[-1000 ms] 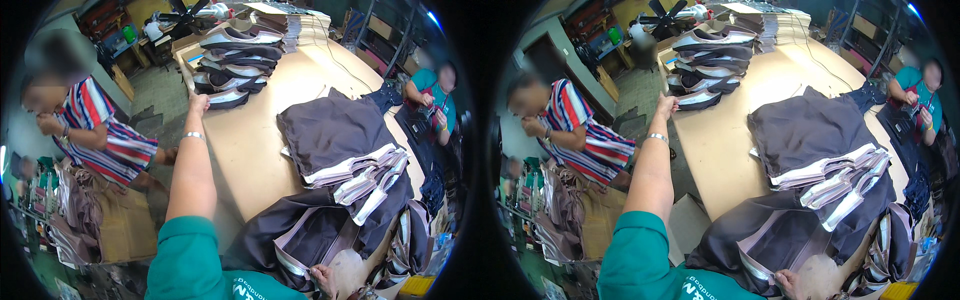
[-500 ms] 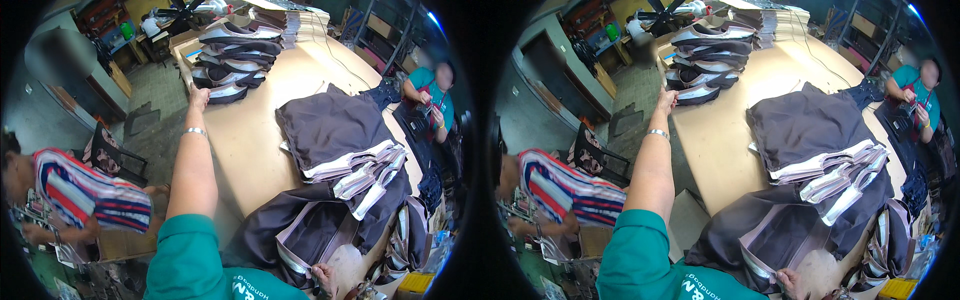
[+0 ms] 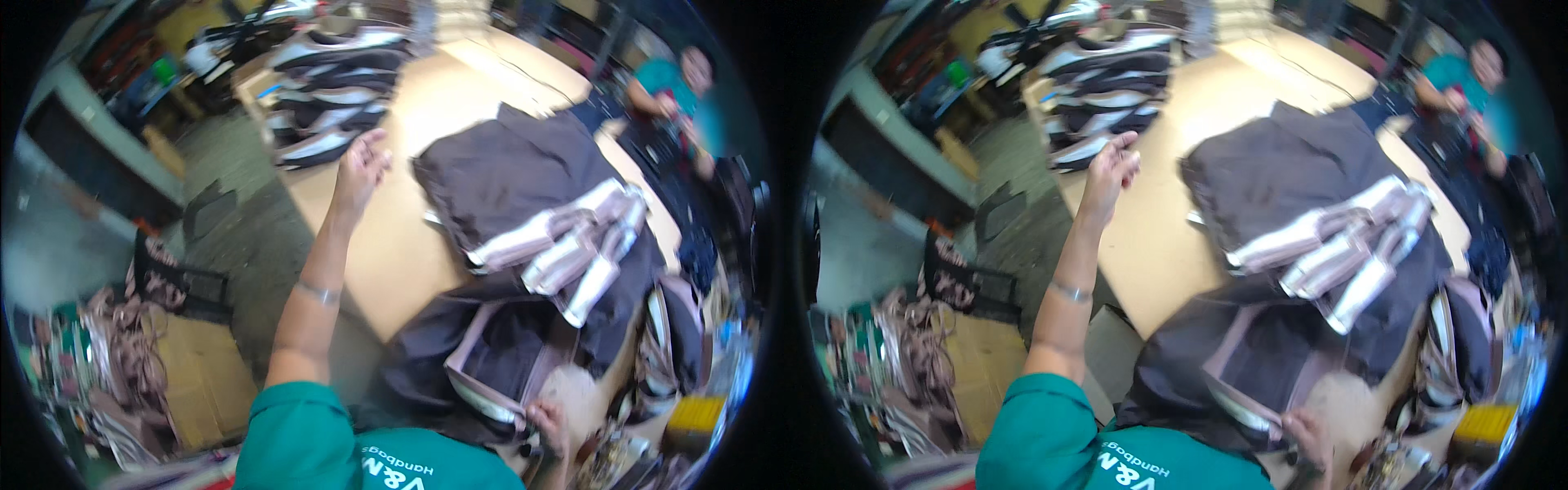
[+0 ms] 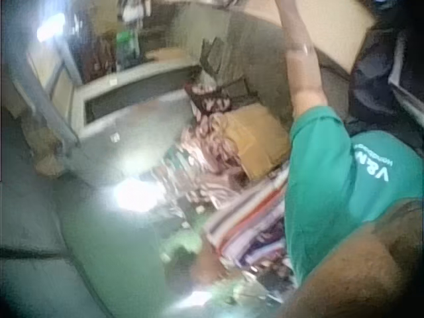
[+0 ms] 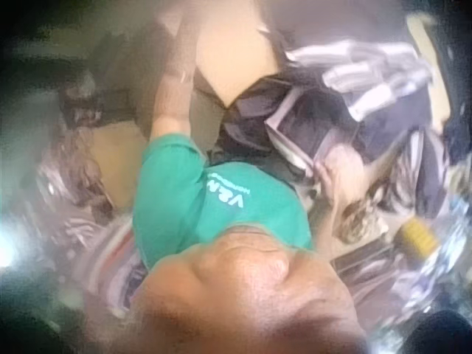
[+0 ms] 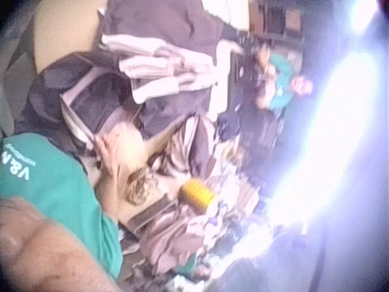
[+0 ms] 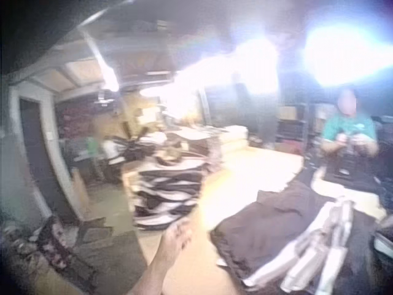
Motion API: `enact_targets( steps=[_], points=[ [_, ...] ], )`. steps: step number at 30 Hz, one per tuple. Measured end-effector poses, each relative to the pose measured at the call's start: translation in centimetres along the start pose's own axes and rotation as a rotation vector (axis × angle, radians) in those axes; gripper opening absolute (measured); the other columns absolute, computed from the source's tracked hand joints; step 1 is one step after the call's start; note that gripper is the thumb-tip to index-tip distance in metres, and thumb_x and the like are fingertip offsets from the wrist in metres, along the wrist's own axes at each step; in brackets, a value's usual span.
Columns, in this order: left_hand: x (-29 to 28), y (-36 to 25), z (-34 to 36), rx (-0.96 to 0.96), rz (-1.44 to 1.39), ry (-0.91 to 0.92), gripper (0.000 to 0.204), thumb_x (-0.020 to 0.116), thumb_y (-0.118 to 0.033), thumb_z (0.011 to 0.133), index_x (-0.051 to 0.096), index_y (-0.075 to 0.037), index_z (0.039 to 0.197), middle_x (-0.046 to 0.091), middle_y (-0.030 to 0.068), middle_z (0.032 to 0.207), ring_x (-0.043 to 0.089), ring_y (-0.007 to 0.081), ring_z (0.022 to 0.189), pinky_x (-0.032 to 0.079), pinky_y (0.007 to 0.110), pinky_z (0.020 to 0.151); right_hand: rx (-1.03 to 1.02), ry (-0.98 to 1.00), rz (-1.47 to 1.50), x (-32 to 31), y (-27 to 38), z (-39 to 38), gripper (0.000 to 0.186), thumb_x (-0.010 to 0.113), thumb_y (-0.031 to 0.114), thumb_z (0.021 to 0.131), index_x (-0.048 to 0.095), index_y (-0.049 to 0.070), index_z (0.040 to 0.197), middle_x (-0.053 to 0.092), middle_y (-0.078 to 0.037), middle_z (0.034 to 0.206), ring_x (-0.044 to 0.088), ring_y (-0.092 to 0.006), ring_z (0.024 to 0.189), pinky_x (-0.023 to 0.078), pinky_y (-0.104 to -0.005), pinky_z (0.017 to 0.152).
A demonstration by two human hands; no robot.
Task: The person arranges fabric pieces on a table, then uses a hammer to tap a seam on a fabric piece. They also use scissors to trim the fabric and continue working on the seam with their hands.
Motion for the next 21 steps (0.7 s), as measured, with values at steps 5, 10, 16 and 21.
enact_targets(
  steps=[5, 10, 16, 21],
  points=[
    [15.1, -7.7, -19.7, 0.318, 0.315, 1.127, 0.057, 0.066, -0.020, 0.072, 0.042, -0.002, 0.121, 0.053, 0.0195, 0.109, 0.049, 0.0353, 0.105, 0.043, 0.037, 0.085, -0.193, 0.118, -0.238, 0.5, 5.9, -0.1, 0.017, 0.050, 0.014, 0.084, 0.057, -0.001, 0.080, 0.053, -0.006, 0.067, 0.048, -0.0107, 0.063, 0.039, -0.0253, 0.057],
    [19.7, -5.9, -23.5, 0.024, 0.253, 1.291, 0.039, 0.066, -0.010, 0.073, 0.051, 0.000, 0.107, 0.059, 0.0148, 0.093, 0.061, 0.0262, 0.083, 0.048, 0.033, 0.072, -0.320, 0.020, -0.143, -0.9, 6.9, -2.8, 0.021, 0.052, 0.019, 0.084, 0.059, -0.002, 0.081, 0.054, -0.009, 0.059, 0.050, -0.0149, 0.057, 0.041, -0.0278, 0.056],
    [19.9, -4.6, -25.2, -0.020, 0.245, 1.359, 0.023, 0.063, 0.001, 0.071, 0.057, 0.001, 0.093, 0.059, 0.0112, 0.083, 0.061, 0.0191, 0.071, 0.048, 0.027, 0.063, -0.226, 0.091, 0.139, -0.8, 2.7, -3.9, 0.029, 0.047, 0.025, 0.088, 0.058, -0.002, 0.087, 0.056, -0.008, 0.068, 0.050, -0.0117, 0.066, 0.041, -0.0272, 0.062],
    [19.2, -4.4, -26.0, 0.046, 0.211, 1.307, 0.018, 0.060, 0.002, 0.069, 0.058, 0.000, 0.086, 0.060, 0.0111, 0.079, 0.060, 0.0241, 0.064, 0.047, 0.029, 0.057, -0.204, 0.154, 0.137, -0.7, 1.7, -4.7, 0.028, 0.050, 0.025, 0.086, 0.058, -0.002, 0.089, 0.058, -0.007, 0.074, 0.052, -0.0125, 0.070, 0.042, -0.0280, 0.064]
  ],
)
Point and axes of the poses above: each hand's wrist, its own z-axis towards the middle knuckle, its own x-axis out of the palm, y = z × x, the point moved 4 cm from there along z, towards the middle knuckle
